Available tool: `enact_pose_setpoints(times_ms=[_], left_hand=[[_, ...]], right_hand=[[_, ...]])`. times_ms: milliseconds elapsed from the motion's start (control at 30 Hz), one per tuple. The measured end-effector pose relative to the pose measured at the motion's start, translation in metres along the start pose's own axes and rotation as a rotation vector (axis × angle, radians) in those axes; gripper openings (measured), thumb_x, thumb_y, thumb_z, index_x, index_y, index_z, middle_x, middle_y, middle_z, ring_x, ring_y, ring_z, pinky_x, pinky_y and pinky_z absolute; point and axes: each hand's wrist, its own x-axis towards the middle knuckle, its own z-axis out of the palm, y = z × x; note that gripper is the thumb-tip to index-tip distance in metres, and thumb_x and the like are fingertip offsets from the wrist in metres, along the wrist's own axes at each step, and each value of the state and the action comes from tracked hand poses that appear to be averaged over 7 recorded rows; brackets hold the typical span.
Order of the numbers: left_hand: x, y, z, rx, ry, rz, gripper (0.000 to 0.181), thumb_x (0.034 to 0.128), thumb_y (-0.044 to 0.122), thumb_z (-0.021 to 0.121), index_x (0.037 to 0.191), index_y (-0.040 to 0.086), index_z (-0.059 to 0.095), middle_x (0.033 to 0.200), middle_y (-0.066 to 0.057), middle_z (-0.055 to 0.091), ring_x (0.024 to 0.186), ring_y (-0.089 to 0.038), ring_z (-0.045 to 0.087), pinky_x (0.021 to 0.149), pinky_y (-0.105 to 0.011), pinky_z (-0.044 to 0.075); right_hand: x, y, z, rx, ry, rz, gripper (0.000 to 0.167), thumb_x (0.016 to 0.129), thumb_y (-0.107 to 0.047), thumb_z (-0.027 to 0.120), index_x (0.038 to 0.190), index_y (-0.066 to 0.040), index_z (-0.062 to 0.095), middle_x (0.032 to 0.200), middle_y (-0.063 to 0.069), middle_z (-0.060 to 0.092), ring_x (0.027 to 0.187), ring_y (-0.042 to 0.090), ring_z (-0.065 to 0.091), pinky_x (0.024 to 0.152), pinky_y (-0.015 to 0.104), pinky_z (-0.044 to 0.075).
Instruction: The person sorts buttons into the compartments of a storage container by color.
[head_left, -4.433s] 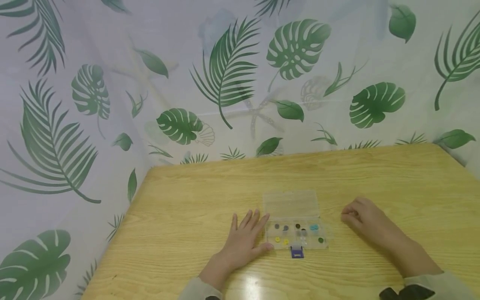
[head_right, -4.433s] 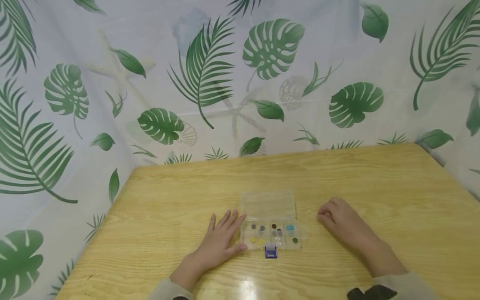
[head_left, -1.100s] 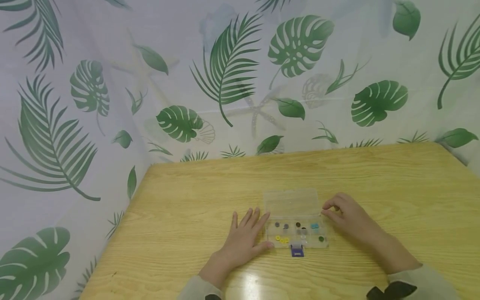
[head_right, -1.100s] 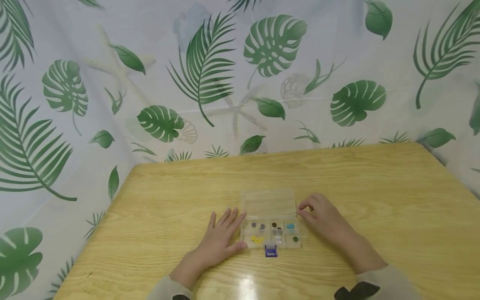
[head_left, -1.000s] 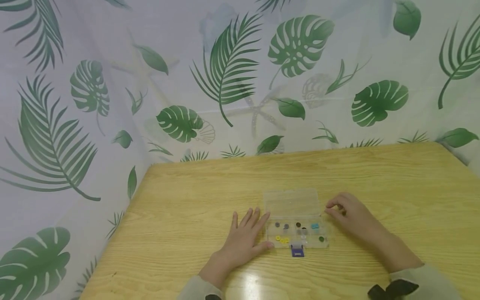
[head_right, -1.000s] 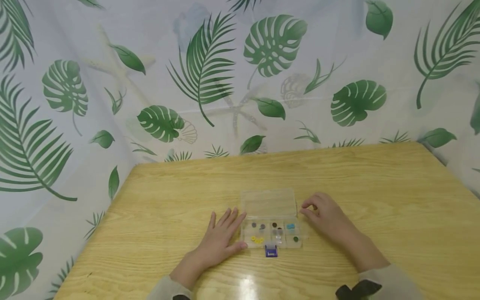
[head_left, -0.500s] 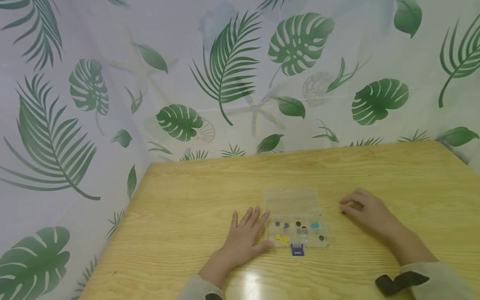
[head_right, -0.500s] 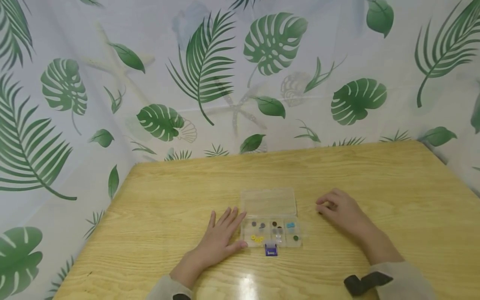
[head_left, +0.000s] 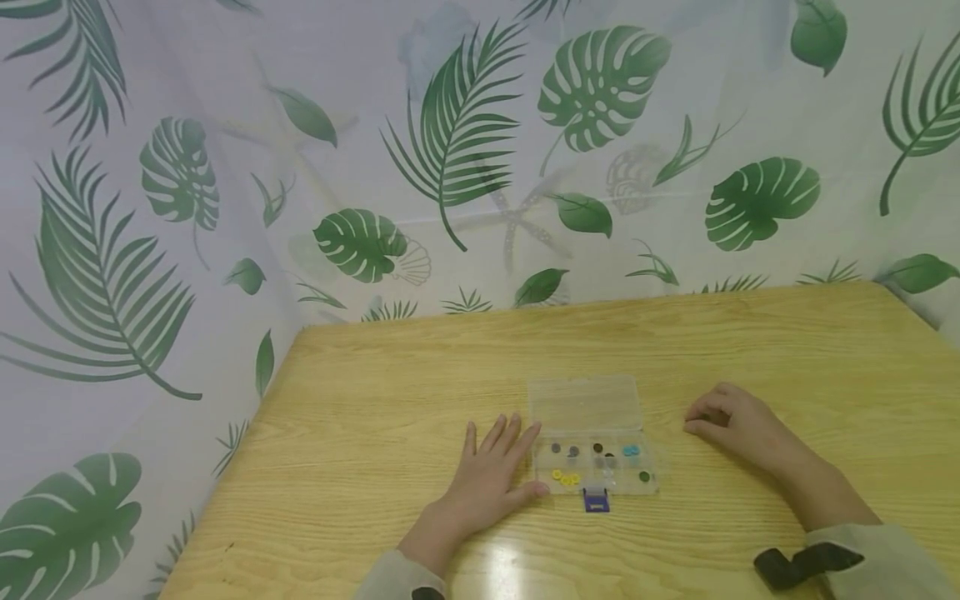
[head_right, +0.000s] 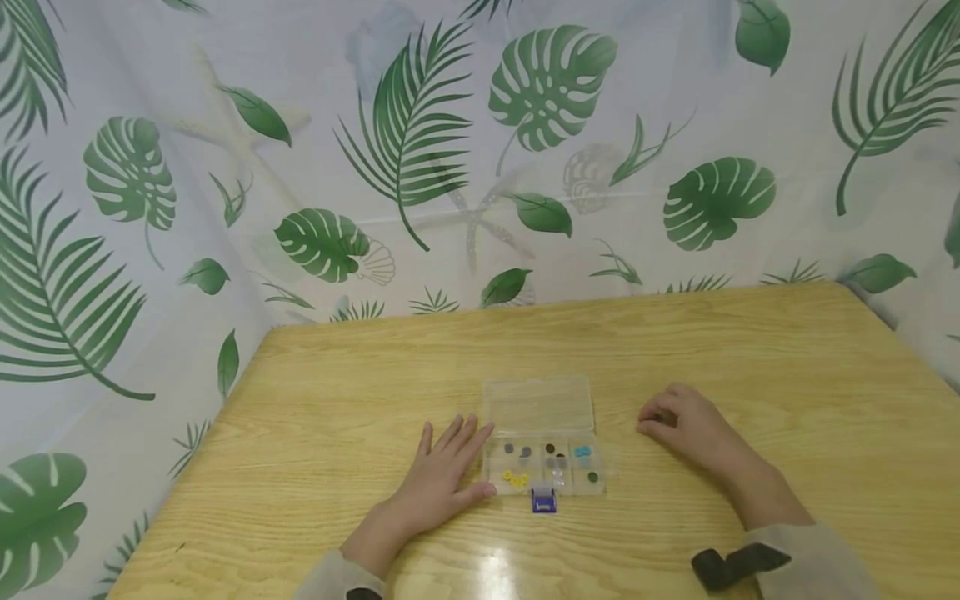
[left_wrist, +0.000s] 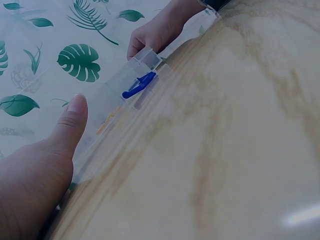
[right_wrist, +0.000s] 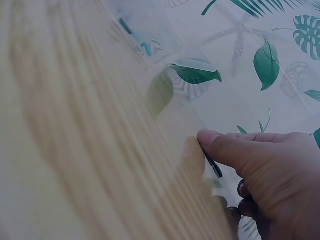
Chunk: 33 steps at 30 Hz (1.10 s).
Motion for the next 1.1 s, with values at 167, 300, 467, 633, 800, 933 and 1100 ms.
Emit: enact_pose_setpoints(times_ms=[167,300,467,633,800,933,1100], left_hand=[[0.000,-0.001,0.000,0.003,0.000,-0.002,0.079,0.0894,0.070,0.023,0.153,0.026,0.009,0.158,-0.012,0.015,0.146,-0.030,0.010,0.111,-0.064,-0.001],[0.000,0.000,-0.001,-0.001,0.000,-0.002,0.079,0.0891,0.070,0.022,0.153,0.026,0.009,0.158,-0.012,0.014,0.146,-0.031,0.010,0.111,-0.064,-0.001],[0.001,0.000,-0.002,-0.005,0.001,0.003,0.080,0.0884,0.071,0.020,0.153,0.025,0.010,0.158,-0.012,0.014,0.145,-0.031,0.010,0.111,-0.064,-0.001],[0.001,-0.001,0.000,0.001,0.002,0.004,0.079,0.0892,0.070,0.021,0.153,0.026,0.009,0.157,-0.012,0.015,0.145,-0.031,0.010,0.110,-0.065,-0.001],[0.000,0.000,-0.001,-0.002,0.008,0.005,0.077,0.0903,0.068,0.025,0.153,0.026,0.010,0.157,-0.013,0.016,0.145,-0.032,0.011,0.110,-0.065,0.000],[0.001,0.001,-0.001,-0.002,0.007,0.003,0.078,0.0901,0.069,0.024,0.153,0.026,0.009,0.157,-0.013,0.016,0.145,-0.032,0.011,0.110,-0.064,-0.001],[0.001,0.000,0.000,0.007,0.008,0.006,0.079,0.0888,0.071,0.021,0.153,0.026,0.008,0.157,-0.013,0.015,0.145,-0.032,0.011,0.110,-0.064,0.000]], right_hand=[[-0.001,0.002,0.003,-0.037,0.052,-0.061,0.005,0.084,-0.016,0.072,0.086,-0.013,0.068,0.082,-0.005,0.052,0.069,0.001,0.040,0.058,0.024,0.040],[-0.002,-0.002,0.004,-0.072,0.053,-0.081,0.004,0.086,-0.014,0.070,0.087,-0.011,0.067,0.083,-0.003,0.053,0.071,0.004,0.044,0.060,0.025,0.043],[-0.005,-0.006,0.006,-0.136,0.019,-0.086,0.008,0.090,-0.017,0.065,0.091,-0.009,0.064,0.087,-0.001,0.054,0.079,0.012,0.051,0.068,0.032,0.048],[-0.008,-0.007,0.009,-0.148,0.023,-0.093,0.009,0.091,-0.017,0.064,0.092,-0.008,0.064,0.087,-0.001,0.054,0.080,0.013,0.051,0.068,0.032,0.048],[-0.012,-0.010,0.010,-0.097,0.047,-0.079,0.011,0.092,-0.018,0.063,0.093,-0.007,0.064,0.088,0.001,0.054,0.081,0.014,0.051,0.066,0.029,0.048],[-0.013,-0.016,0.010,-0.062,0.046,-0.070,0.013,0.093,-0.019,0.062,0.094,-0.006,0.064,0.088,0.002,0.054,0.080,0.013,0.048,0.064,0.026,0.046],[-0.013,-0.022,0.010,-0.109,0.103,-0.127,0.005,0.088,-0.013,0.067,0.088,-0.008,0.065,0.085,-0.001,0.055,0.077,0.012,0.048,0.063,0.028,0.044]])
